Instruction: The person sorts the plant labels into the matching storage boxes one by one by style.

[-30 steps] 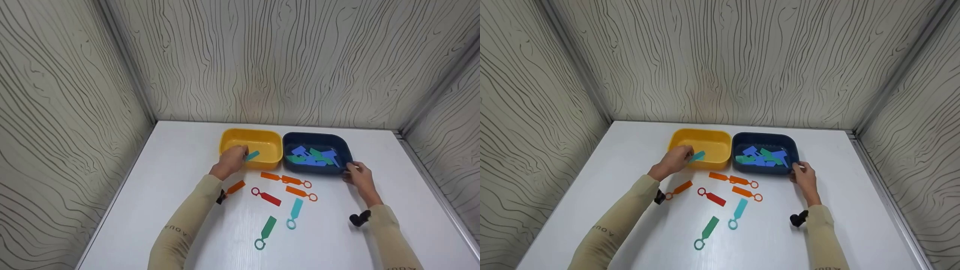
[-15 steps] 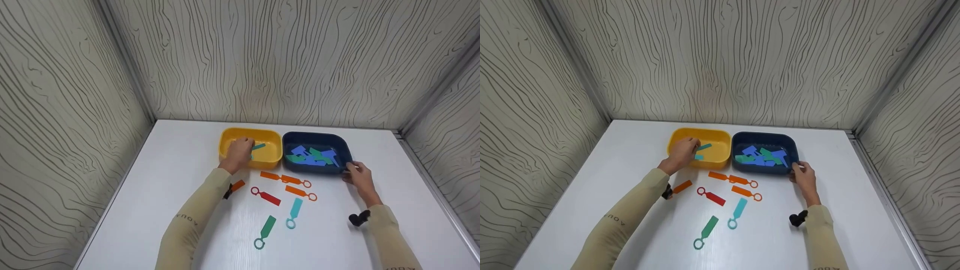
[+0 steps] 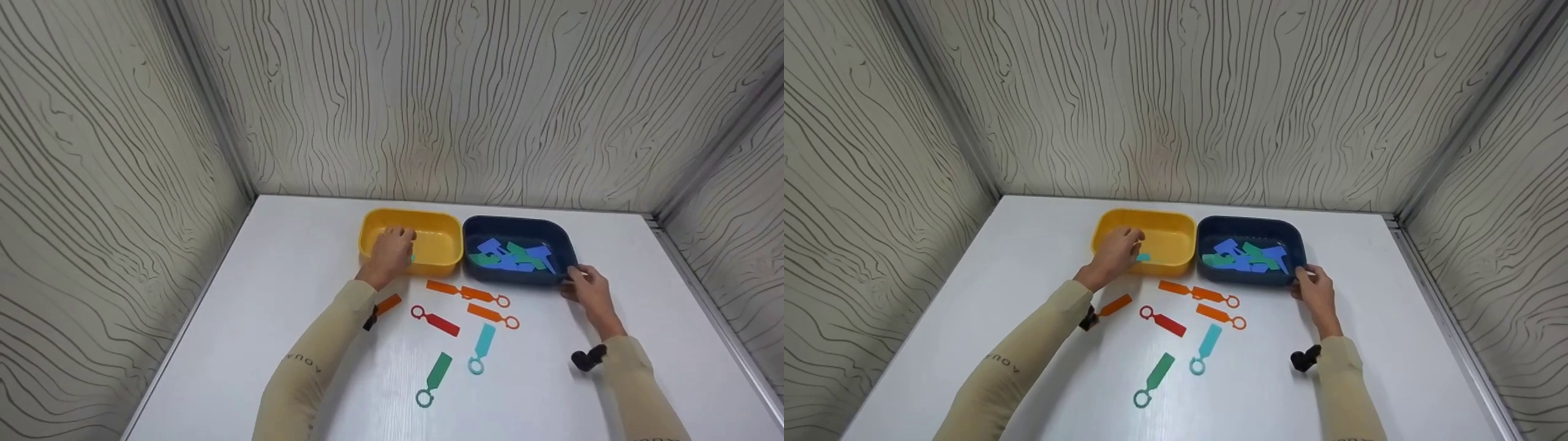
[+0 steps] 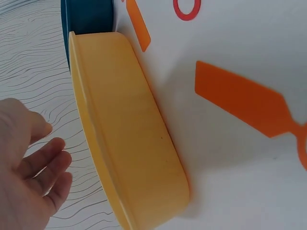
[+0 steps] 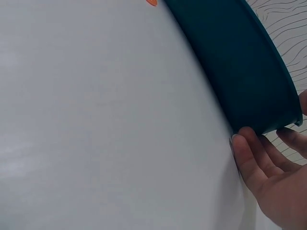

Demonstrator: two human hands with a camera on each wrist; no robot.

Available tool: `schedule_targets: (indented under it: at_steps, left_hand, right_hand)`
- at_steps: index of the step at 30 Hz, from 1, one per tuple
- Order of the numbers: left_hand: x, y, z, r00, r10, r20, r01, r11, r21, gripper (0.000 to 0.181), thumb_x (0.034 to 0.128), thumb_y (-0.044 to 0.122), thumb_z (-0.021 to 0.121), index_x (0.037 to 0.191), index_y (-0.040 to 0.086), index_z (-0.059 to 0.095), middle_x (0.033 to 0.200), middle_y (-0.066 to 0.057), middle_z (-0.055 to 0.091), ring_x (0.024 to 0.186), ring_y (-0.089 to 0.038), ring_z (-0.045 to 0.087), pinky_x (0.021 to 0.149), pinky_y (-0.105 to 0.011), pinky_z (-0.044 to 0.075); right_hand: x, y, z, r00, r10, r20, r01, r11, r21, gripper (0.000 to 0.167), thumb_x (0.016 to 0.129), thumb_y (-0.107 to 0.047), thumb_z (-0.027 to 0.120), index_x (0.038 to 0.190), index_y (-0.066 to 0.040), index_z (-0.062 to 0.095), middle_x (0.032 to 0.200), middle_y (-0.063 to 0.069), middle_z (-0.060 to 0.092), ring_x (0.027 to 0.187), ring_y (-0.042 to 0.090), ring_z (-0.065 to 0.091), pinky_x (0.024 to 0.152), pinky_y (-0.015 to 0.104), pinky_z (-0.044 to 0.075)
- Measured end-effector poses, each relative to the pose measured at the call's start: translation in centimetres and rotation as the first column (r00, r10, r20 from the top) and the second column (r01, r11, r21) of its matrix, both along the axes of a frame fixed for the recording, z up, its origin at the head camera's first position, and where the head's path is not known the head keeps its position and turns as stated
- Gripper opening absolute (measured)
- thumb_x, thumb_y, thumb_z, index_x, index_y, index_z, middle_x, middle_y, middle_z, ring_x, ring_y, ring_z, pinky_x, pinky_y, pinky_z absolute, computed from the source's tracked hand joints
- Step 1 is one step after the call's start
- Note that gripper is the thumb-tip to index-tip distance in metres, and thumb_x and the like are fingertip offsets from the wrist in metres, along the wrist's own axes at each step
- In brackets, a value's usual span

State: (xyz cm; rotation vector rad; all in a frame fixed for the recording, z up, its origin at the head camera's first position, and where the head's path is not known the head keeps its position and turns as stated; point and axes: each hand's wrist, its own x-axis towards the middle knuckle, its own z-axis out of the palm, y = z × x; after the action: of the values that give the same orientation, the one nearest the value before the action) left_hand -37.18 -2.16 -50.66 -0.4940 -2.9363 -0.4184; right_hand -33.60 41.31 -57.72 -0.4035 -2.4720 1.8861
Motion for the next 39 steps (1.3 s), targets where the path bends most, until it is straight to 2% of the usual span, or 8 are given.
schedule_targets:
  at_steps: [5, 12, 17, 22, 27, 31, 36, 39]
  left_hand:
    - [0.6, -0.4, -0.5, 0.999, -0.027, -0.030, 0.028, 0.999, 0.036, 0.024, 0.1003, 0.023, 0.056, 0.123, 0.014, 0.057, 0.115, -0.006, 0.058, 0.104, -0.022, 0.052, 0.096, -0.032, 0.048]
    - [1.8, -0.2, -0.9, 0.999, -0.036, -0.005, 0.036, 0.997, 0.064, 0.025, 0.0998, 0.027, 0.057, 0.122, 0.016, 0.058, 0.111, -0.003, 0.056, 0.100, -0.019, 0.050, 0.091, -0.031, 0.049]
    - [2.7, 0.0, -1.0, 0.997, -0.069, 0.032, 0.066, 0.994, 0.083, 0.027, 0.0986, 0.024, 0.059, 0.124, 0.015, 0.058, 0.109, -0.004, 0.056, 0.097, -0.019, 0.051, 0.092, -0.030, 0.049]
    - [3.6, -0.3, -1.9, 0.993, -0.096, 0.069, 0.091, 0.994, 0.067, 0.030, 0.0999, 0.023, 0.056, 0.128, 0.013, 0.054, 0.108, -0.004, 0.055, 0.096, -0.018, 0.050, 0.090, -0.028, 0.049]
    - [4.5, -1.0, -3.0, 0.993, -0.093, 0.069, 0.091, 0.996, 0.022, 0.033, 0.0985, 0.024, 0.059, 0.128, 0.011, 0.053, 0.108, -0.007, 0.056, 0.093, -0.019, 0.052, 0.091, -0.030, 0.051]
    - [5.0, -1.4, -3.7, 0.990, -0.061, 0.127, 0.060, 0.998, 0.015, 0.033, 0.0965, 0.025, 0.063, 0.124, 0.011, 0.052, 0.109, -0.006, 0.054, 0.096, -0.020, 0.050, 0.095, -0.032, 0.050]
    - [5.5, -2.3, -4.4, 0.971, -0.027, 0.239, 0.027, 1.000, 0.003, 0.029, 0.0964, 0.025, 0.062, 0.120, 0.011, 0.054, 0.107, -0.005, 0.052, 0.095, -0.020, 0.048, 0.093, -0.034, 0.049]
    - [6.1, -2.9, -4.7, 0.960, -0.010, 0.280, 0.017, 1.000, -0.021, 0.027, 0.0967, 0.025, 0.061, 0.120, 0.012, 0.055, 0.104, -0.005, 0.054, 0.093, -0.020, 0.049, 0.090, -0.035, 0.051]
  right_hand:
    - [0.1, 0.1, 0.1, 1.000, -0.001, -0.006, 0.001, 1.000, -0.013, 0.061, 0.103, -0.036, 0.046, 0.146, 0.004, 0.032, 0.101, -0.001, 0.063, 0.082, 0.008, 0.071, 0.078, 0.027, 0.059]
    - [0.3, 0.0, 0.2, 1.000, -0.007, -0.014, 0.007, 1.000, -0.007, 0.060, 0.102, -0.037, 0.046, 0.144, 0.004, 0.034, 0.098, -0.003, 0.063, 0.081, 0.008, 0.070, 0.077, 0.026, 0.059]
    - [0.5, -0.1, 0.1, 1.000, -0.017, -0.011, 0.017, 1.000, -0.009, 0.060, 0.102, -0.037, 0.046, 0.144, 0.005, 0.034, 0.096, -0.003, 0.064, 0.080, 0.008, 0.070, 0.076, 0.025, 0.059]
    - [0.6, -0.1, 0.1, 1.000, -0.007, -0.008, 0.007, 1.000, -0.009, 0.062, 0.102, -0.039, 0.047, 0.144, 0.005, 0.034, 0.100, 0.000, 0.064, 0.082, 0.009, 0.070, 0.077, 0.025, 0.059]
    - [0.5, 0.0, 0.3, 1.000, -0.015, -0.008, 0.015, 0.999, -0.031, 0.058, 0.102, -0.038, 0.048, 0.140, 0.004, 0.037, 0.096, -0.001, 0.065, 0.081, 0.009, 0.069, 0.077, 0.026, 0.059]
    - [0.5, 0.1, 0.4, 1.000, -0.017, -0.007, 0.017, 0.999, -0.032, 0.057, 0.102, -0.037, 0.048, 0.140, 0.004, 0.037, 0.095, -0.003, 0.064, 0.079, 0.008, 0.070, 0.076, 0.026, 0.059]
    - [0.4, 0.0, 0.3, 1.000, -0.020, -0.009, 0.020, 0.999, -0.036, 0.059, 0.102, -0.037, 0.048, 0.142, 0.004, 0.036, 0.096, -0.003, 0.064, 0.079, 0.009, 0.070, 0.075, 0.025, 0.059]
    - [0.4, -0.3, 0.3, 0.999, -0.028, -0.016, 0.027, 0.999, -0.039, 0.058, 0.101, -0.037, 0.049, 0.140, 0.004, 0.037, 0.091, -0.006, 0.065, 0.077, 0.009, 0.070, 0.073, 0.025, 0.059]
